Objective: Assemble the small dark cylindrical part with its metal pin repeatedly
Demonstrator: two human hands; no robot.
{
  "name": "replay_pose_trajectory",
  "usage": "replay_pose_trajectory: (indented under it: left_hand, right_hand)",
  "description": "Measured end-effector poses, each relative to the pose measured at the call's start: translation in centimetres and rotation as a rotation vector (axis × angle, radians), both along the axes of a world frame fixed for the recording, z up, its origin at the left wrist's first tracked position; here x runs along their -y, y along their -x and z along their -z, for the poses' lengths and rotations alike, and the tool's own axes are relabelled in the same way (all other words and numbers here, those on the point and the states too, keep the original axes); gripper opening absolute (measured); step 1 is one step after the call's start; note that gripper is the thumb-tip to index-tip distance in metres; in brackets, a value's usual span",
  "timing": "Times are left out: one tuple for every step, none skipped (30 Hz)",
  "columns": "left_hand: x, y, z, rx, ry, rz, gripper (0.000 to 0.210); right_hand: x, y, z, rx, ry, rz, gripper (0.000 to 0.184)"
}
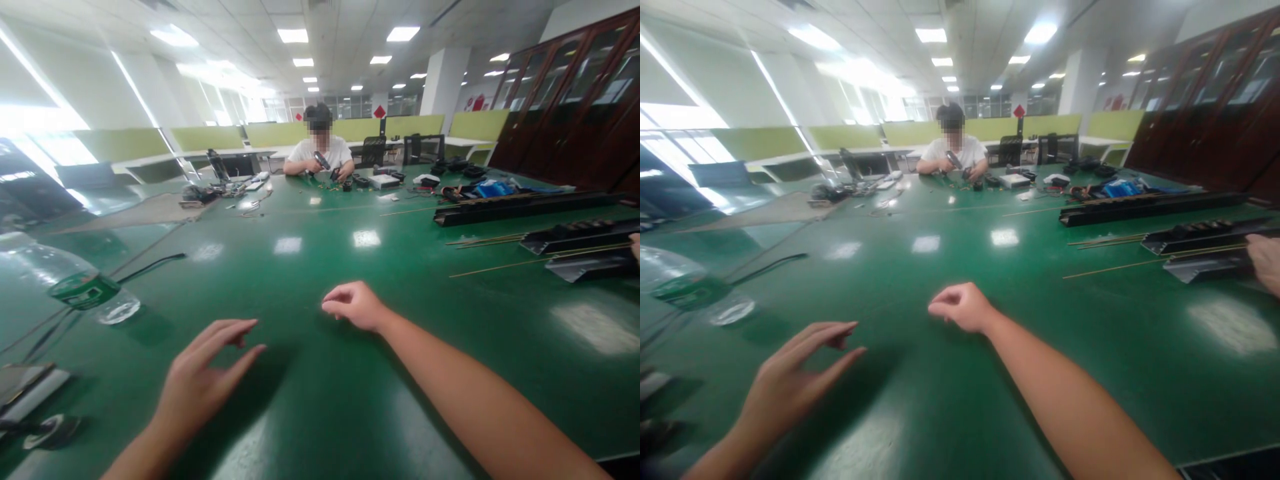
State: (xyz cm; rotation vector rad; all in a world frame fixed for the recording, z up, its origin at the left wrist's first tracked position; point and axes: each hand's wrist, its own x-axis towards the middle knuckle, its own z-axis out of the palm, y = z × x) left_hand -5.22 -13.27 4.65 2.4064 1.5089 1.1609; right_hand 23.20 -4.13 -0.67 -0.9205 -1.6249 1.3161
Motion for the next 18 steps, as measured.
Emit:
replay_pose_trajectory:
  left_hand:
    - [-0.9, -2.0, 0.0, -0.001, 0.037, 0.088, 0.039]
    - [-1.9, -3.8, -0.1, 0.014, 0.08, 0.159, 0.043]
    - [-2.9, -5.5, -0.1, 0.028, 0.133, 0.223, 0.045]
    - [-3.8, -7.0, -0.1, 0.056, 0.19, 0.276, 0.043]
    - [-4.5, -8.2, -0.1, 0.092, 0.243, 0.326, 0.035]
    - [-5.2, -9.2, 0.0, 0.131, 0.287, 0.366, 0.027]
    - [-5.6, -10.0, 0.1, 0.174, 0.314, 0.392, 0.02]
    - [-6.0, -10.6, 0.2, 0.215, 0.327, 0.405, 0.016]
    - [-6.2, -11.0, 0.3, 0.251, 0.332, 0.408, 0.014]
    - [-6.2, -11.2, 0.4, 0.287, 0.337, 0.405, 0.015]
    - [-6.2, -11.2, 0.4, 0.329, 0.347, 0.395, 0.017]
    - [-6.0, -11.0, 0.4, 0.375, 0.367, 0.377, 0.019]
    - [-5.8, -10.5, 0.2, 0.423, 0.392, 0.344, 0.023]
    - [-5.5, -9.7, -0.1, 0.467, 0.417, 0.296, 0.027]
    - [-5.0, -8.6, -0.5, 0.499, 0.431, 0.231, 0.032]
    - [-4.5, -7.2, -0.9, 0.507, 0.431, 0.148, 0.035]
    - [-3.8, -5.5, -1.4, 0.485, 0.417, 0.054, 0.039]
    - [-3.1, -3.6, -1.9, 0.436, 0.38, -0.048, 0.041]
  right_hand:
    - [0.0, -0.1, 0.0, -0.047, 0.053, -0.065, 0.03]
    - [0.0, -0.1, -0.1, -0.076, 0.096, -0.121, 0.033]
    - [0.1, -0.2, -0.1, -0.091, 0.127, -0.17, 0.034]
    - [0.1, -0.3, -0.2, -0.097, 0.146, -0.213, 0.035]
    - [0.1, -0.3, -0.2, -0.104, 0.158, -0.245, 0.036]
    - [0.1, -0.4, -0.3, -0.117, 0.166, -0.266, 0.038]
    - [0.1, -0.4, -0.3, -0.138, 0.173, -0.274, 0.039]
    - [0.1, -0.4, -0.3, -0.165, 0.181, -0.272, 0.041]
    - [0.0, -0.3, -0.2, -0.196, 0.191, -0.267, 0.042]
    - [0.0, -0.3, -0.2, -0.224, 0.201, -0.265, 0.044]
    - [-0.1, -0.3, -0.2, -0.242, 0.208, -0.272, 0.045]
    - [-0.1, -0.3, -0.1, -0.248, 0.209, -0.279, 0.046]
    - [-0.2, -0.3, -0.1, -0.242, 0.202, -0.276, 0.046]
    - [-0.3, -0.3, 0.0, -0.227, 0.191, -0.258, 0.045]
    - [-0.4, -0.4, 0.0, -0.207, 0.175, -0.217, 0.043]
    - [-0.6, -0.5, 0.0, -0.191, 0.158, -0.157, 0.04]
    - [-0.7, -0.5, 0.1, -0.184, 0.142, -0.087, 0.037]
    - [-0.8, -0.5, 0.1, -0.186, 0.131, -0.021, 0.034]
